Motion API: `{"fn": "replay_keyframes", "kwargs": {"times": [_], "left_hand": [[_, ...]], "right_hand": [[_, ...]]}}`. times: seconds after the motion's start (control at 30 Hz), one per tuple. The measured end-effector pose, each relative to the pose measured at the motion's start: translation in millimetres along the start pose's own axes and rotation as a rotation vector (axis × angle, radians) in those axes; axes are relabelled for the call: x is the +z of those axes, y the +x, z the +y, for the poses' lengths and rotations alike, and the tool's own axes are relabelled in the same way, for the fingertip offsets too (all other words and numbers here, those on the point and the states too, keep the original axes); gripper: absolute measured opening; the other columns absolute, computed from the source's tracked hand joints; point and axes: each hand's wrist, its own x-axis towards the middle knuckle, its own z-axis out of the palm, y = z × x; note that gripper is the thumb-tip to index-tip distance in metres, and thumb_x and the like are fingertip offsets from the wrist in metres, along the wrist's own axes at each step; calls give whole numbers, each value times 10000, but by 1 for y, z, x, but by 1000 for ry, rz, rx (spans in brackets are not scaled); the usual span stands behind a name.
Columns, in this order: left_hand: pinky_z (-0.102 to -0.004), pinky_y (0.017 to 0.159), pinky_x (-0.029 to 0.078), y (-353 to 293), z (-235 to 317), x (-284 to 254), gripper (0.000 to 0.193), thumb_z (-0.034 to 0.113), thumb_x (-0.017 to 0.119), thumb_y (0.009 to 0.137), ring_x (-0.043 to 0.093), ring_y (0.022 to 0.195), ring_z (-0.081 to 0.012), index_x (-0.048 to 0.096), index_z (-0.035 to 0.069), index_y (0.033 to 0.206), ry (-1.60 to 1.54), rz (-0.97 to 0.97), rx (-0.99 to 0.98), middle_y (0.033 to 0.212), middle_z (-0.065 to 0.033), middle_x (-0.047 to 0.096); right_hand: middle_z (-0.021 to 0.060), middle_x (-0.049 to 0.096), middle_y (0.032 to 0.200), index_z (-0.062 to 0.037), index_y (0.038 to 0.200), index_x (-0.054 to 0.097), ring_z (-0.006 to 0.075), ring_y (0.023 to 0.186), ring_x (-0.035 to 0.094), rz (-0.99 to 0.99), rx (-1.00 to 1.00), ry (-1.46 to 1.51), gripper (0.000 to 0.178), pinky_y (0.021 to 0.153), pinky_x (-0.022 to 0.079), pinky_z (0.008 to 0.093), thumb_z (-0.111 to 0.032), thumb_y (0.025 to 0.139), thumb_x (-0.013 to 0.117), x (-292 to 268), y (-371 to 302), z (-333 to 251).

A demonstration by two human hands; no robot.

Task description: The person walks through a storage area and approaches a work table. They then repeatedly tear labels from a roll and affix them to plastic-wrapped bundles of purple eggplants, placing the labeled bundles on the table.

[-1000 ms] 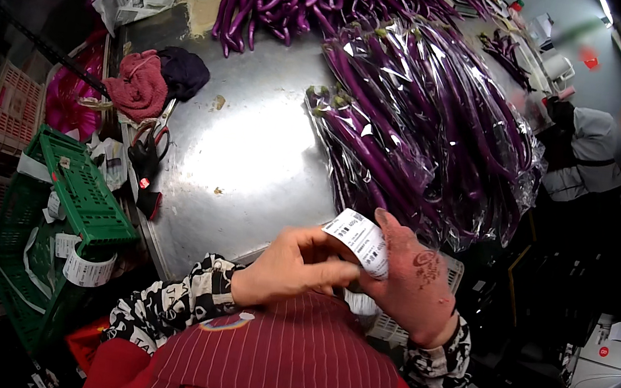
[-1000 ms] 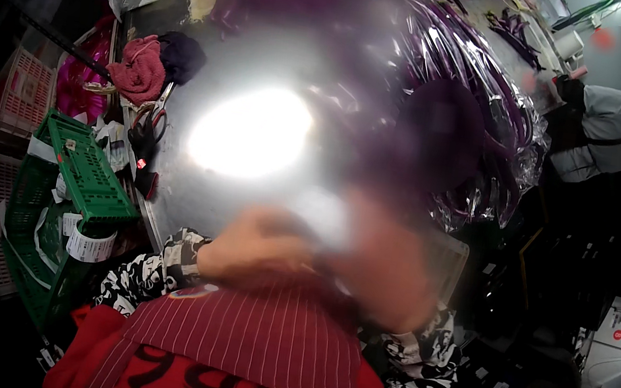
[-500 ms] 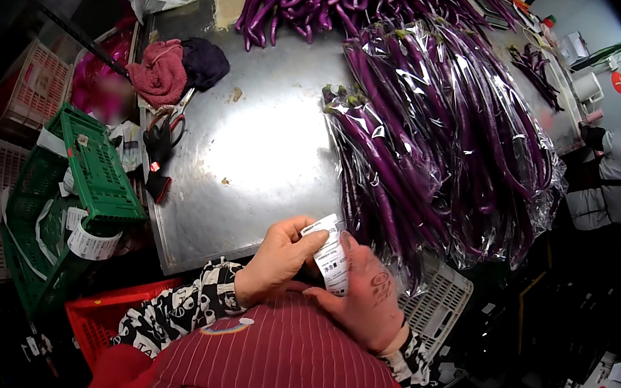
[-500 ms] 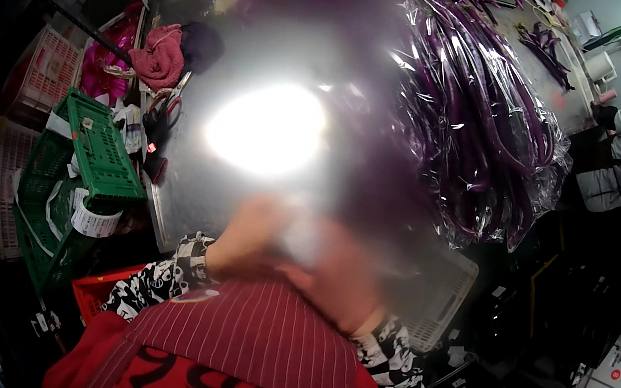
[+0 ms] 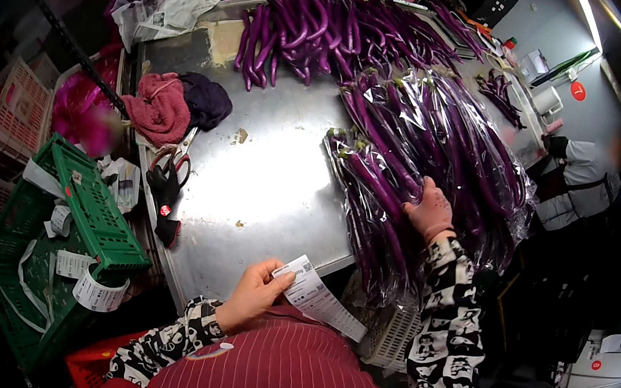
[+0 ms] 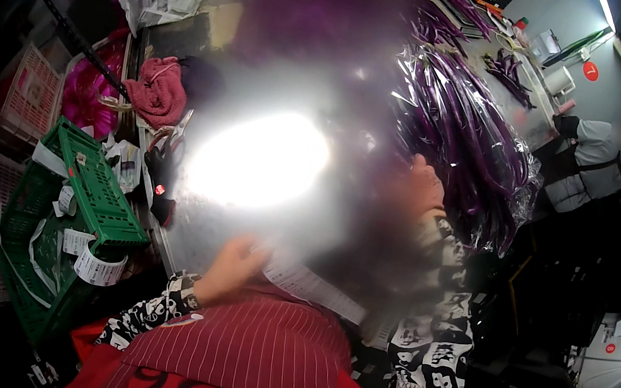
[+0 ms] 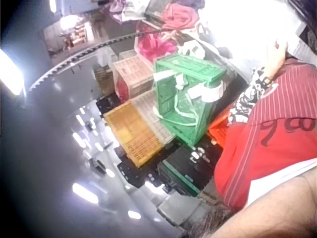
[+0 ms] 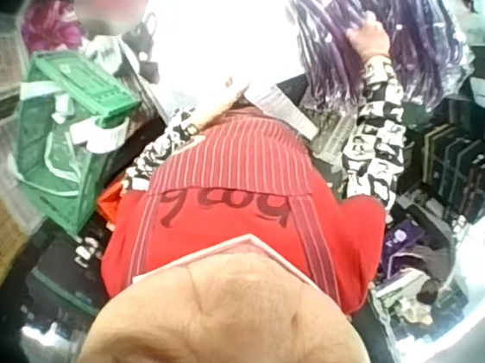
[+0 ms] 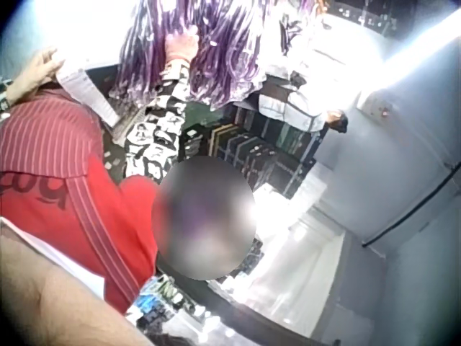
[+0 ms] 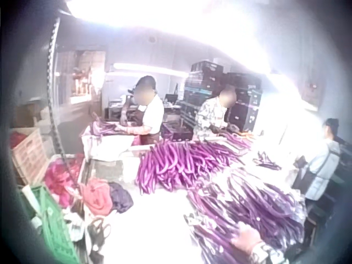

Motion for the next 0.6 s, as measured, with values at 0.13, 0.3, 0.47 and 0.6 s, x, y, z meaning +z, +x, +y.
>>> {"fn": "replay_keyframes", "kwargs": {"times": [0.13,0.3,0.47,0.6], "left_hand": [[-218,629,481,-7,5,-12,206,214,580,982,569,716,-55,596,9,993,283,-52,-51,836,-14,633],[-220,601,468,-2,-2,-11,214,227,594,975,556,693,-52,604,15,994,222,-141,-103,819,-10,628],[-215,574,438,-5,-11,-16,190,201,605,967,534,672,-40,622,12,981,52,-179,34,785,5,617],[-208,562,412,-5,-10,-16,172,182,621,956,503,648,-25,643,11,961,234,-202,223,742,26,596]], "right_hand": [[103,683,843,12,1042,638,198,733,647,-274,8,466,430,712,519,314,-151,658,744,-45,30,-7],[34,646,799,31,1069,627,86,662,580,-345,-50,983,331,597,482,242,-45,752,686,-143,35,-72],[117,650,904,-23,1179,568,213,752,629,4,-499,230,483,659,515,312,-118,729,717,-100,-22,-126],[125,571,897,-125,1209,498,346,826,603,-144,-648,-57,562,657,515,433,-97,688,705,-30,-103,-159]]}}
